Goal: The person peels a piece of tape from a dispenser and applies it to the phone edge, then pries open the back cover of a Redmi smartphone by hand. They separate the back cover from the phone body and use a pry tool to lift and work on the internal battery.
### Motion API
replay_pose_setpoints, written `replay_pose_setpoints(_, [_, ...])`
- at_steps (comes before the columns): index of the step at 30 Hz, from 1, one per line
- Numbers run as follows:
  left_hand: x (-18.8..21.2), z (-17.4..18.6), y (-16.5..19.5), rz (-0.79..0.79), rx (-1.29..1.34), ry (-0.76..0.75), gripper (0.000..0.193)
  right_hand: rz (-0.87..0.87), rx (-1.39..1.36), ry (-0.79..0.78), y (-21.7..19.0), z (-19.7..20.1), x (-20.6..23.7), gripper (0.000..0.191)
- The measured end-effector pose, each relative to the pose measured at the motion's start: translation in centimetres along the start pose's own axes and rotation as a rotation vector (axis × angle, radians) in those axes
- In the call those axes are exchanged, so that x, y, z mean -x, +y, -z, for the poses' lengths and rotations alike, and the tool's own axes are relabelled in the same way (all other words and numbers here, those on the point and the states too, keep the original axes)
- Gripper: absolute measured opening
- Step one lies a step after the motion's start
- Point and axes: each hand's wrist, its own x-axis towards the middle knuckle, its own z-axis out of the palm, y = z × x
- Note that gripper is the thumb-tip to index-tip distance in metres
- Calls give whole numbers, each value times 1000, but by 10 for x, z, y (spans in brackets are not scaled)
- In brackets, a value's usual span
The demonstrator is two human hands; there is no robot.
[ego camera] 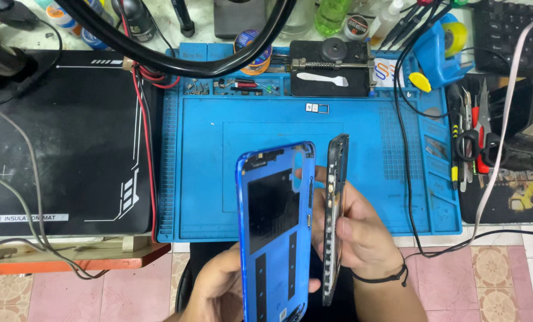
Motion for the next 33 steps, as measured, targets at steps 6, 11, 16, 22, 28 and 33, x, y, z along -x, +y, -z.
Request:
replay_pose_setpoints(6, [-3, -2, -1, -76, 12, -51, 54, -29, 16, 31, 3, 2, 3, 95])
replay_pose_setpoints(11, [-3, -3, -1, -57, -30, -19, 49, -41, -17, 23, 8, 8, 3, 93])
replay_pose_setpoints(16, [-1, 0, -5, -135, -21, -93, 47, -46, -36, 4, 10, 9, 4, 91])
replay_pose_setpoints(22, [-3, -2, -2, -78, 21, -68, 45, -46, -44, -9, 9, 6, 5, 91])
replay_pose_setpoints(28, [-4, -11, 22, -97, -223, 194, 71, -18, 2, -8, 1, 2, 3, 90])
replay_pose_setpoints(33, [-17, 18, 44, -114, -291, 545, 68, -25, 99, 115, -8, 5, 3, 83])
